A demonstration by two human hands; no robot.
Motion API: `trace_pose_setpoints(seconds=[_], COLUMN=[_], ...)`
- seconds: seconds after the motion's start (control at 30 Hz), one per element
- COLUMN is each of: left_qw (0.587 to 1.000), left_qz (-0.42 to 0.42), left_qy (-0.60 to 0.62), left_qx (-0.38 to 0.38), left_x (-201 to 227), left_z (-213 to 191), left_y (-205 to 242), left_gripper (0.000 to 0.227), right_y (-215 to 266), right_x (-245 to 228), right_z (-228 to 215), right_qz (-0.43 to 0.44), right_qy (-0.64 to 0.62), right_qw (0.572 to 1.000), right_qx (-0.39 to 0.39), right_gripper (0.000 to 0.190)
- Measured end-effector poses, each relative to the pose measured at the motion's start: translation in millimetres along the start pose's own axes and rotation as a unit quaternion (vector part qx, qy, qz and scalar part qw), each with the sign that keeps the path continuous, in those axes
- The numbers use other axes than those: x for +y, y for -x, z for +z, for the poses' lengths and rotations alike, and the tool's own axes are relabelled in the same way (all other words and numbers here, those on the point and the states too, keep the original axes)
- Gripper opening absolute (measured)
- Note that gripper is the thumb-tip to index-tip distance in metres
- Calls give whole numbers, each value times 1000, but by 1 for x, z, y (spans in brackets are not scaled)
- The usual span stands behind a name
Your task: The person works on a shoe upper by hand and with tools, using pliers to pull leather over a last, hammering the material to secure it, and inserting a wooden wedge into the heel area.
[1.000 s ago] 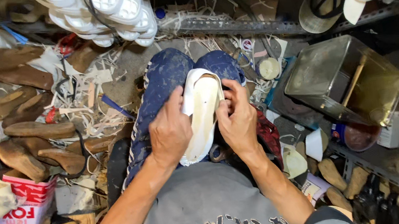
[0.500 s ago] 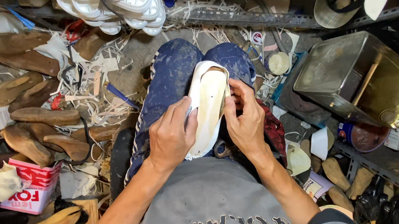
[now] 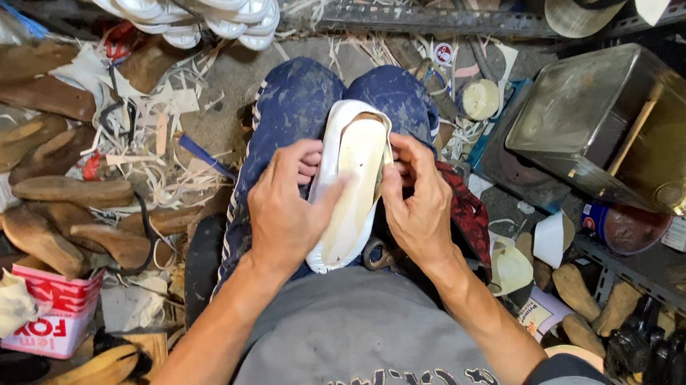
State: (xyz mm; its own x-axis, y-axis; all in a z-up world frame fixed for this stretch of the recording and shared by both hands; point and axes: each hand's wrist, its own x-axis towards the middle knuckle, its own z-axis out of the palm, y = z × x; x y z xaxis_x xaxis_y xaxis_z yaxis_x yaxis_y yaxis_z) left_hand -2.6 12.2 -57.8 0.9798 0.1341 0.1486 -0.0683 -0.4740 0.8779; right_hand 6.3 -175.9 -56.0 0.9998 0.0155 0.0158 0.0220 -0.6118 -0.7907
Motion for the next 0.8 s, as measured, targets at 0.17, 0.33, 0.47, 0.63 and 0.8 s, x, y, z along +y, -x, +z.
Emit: trace_pose_setpoints(seconds=[0.17,0.33,0.47,0.63,0.8], left_qw=[998,998,993,995,996], left_qz=[-47,-24,-13,27,29], left_qy=[17,52,93,43,68], left_qx=[27,-11,-78,-91,-49], left_x=[-12,4,1,-7,-4], left_z=[-1,-11,-2,-2,12], left_y=[-2,-36,-64,-68,-58], left_gripper=[25,29,29,5,10], right_y=[-1,-1,-2,-1,3], right_x=[8,6,1,3,-12], right_z=[1,-1,-1,-2,-17], right_qz=[13,19,18,13,-7], right_qy=[0,-6,-10,-15,-19], right_qw=[1000,1000,1000,1000,1000], right_qx=[4,-8,-11,-10,-14], right_gripper=[33,32,33,32,32])
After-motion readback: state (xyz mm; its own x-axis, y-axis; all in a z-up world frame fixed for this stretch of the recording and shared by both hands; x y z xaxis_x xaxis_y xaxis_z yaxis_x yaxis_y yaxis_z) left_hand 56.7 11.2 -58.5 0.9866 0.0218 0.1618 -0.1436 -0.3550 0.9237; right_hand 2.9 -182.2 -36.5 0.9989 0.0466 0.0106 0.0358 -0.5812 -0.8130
